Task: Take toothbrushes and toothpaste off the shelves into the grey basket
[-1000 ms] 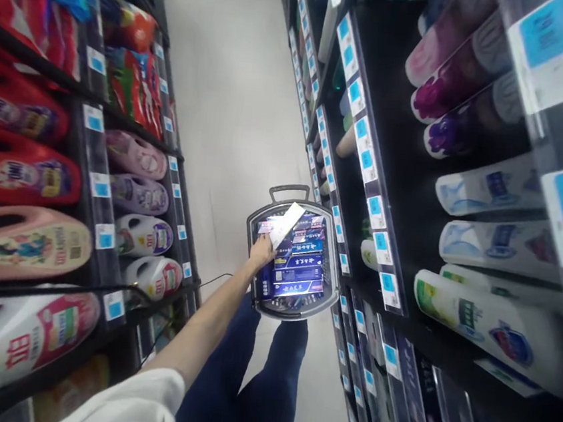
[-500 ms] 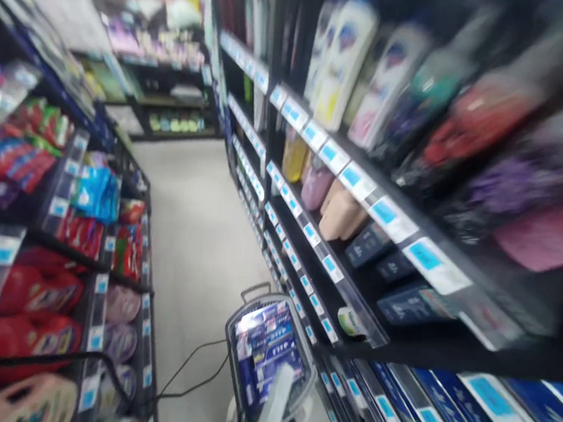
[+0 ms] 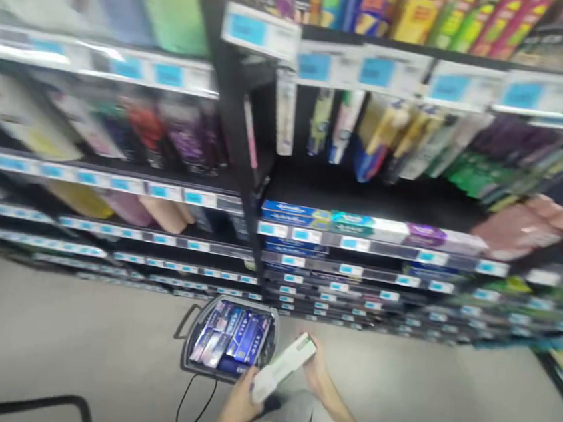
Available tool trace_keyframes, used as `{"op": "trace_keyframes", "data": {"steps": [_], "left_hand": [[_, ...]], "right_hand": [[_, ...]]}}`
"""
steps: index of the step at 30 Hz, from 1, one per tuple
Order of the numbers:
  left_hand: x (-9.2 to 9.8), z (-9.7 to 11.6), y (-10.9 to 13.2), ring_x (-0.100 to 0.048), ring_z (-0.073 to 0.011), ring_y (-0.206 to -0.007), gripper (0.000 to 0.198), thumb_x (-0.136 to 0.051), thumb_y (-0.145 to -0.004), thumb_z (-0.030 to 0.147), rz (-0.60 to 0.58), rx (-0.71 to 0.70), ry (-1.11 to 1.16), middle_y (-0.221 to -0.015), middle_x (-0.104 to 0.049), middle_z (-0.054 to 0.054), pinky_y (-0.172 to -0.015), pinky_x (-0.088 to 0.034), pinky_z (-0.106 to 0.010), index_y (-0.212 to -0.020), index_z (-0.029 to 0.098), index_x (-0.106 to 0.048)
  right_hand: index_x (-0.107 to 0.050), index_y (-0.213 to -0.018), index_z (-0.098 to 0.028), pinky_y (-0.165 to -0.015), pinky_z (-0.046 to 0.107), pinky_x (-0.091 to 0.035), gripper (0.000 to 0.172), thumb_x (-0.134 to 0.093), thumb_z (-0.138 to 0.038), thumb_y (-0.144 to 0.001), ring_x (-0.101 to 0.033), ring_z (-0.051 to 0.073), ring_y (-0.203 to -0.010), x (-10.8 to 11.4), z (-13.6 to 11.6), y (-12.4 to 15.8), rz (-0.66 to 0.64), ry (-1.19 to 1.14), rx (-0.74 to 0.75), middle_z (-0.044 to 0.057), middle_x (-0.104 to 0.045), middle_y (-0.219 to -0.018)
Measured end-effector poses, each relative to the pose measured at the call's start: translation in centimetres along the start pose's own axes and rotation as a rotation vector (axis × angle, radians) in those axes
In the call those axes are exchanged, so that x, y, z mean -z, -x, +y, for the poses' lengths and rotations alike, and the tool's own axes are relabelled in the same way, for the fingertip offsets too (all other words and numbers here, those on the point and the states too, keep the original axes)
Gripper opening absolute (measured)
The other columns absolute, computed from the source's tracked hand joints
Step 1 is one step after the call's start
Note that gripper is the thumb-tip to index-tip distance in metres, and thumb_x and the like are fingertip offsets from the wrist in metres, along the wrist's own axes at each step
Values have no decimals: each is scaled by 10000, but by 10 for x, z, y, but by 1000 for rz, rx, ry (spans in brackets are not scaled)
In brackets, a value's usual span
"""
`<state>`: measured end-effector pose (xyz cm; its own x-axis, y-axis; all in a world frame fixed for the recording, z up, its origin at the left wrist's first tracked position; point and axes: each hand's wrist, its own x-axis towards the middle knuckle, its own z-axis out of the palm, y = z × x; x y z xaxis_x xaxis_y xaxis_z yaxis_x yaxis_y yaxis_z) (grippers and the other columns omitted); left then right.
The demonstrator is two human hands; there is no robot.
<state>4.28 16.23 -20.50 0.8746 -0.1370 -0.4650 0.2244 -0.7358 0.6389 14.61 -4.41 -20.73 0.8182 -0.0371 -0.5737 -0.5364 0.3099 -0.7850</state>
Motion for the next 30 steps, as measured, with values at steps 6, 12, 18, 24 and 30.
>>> {"op": "trace_keyframes", "data": {"steps": [6, 12, 18, 24, 30], "left_hand": [[-29, 50, -21, -422, -235, -1409, 808, -585, -657, 102, -75, -45, -313, -1507, -473, -67, -1167, -329, -294, -1445, 248, -476], [-95, 146, -21, -595, -259, -1210, 677, -607, -718, 180, -308, -273, -430, -1369, -575, -76, -1003, -476, -330, -1380, 283, -510], [-165, 216, 1, -578, -283, -1225, 521, -605, -822, 434, -413, -385, -372, -1308, -587, -86, -1063, -437, -412, -1314, 281, -535], [-184, 240, 14, -604, -303, -1167, 624, -628, -790, 531, -434, -423, -398, -1294, -581, -96, -1038, -450, -446, -1351, 292, -496], [-181, 232, 22, -642, -332, -1061, 646, -683, -708, 457, -383, -402, -433, -1214, -609, -118, -964, -488, -440, -1297, 242, -527]], "right_hand": [[-688, -992, -192, -715, 340, -528, 574, -675, -664, -664, -685, 263, -872, 119, -18, 30, -23, 185, 8, 120, -725, -1005], [-677, -713, -167, -681, 286, -475, 544, -656, -707, -652, -619, 208, -722, 257, -7, 84, 91, 477, 33, 66, -672, -715], [-653, -710, -140, -469, 273, -371, 673, -403, -762, -761, -549, 182, -508, 358, -9, 114, 220, 676, -32, 72, -593, -569], [-647, -657, -150, -486, 263, -368, 696, -331, -759, -775, -531, 163, -500, 388, -24, 120, 180, 757, 22, 58, -580, -540], [-665, -659, -145, -561, 277, -401, 765, -279, -792, -793, -564, 183, -578, 375, -19, 112, 102, 805, 106, 80, -622, -585]]}}
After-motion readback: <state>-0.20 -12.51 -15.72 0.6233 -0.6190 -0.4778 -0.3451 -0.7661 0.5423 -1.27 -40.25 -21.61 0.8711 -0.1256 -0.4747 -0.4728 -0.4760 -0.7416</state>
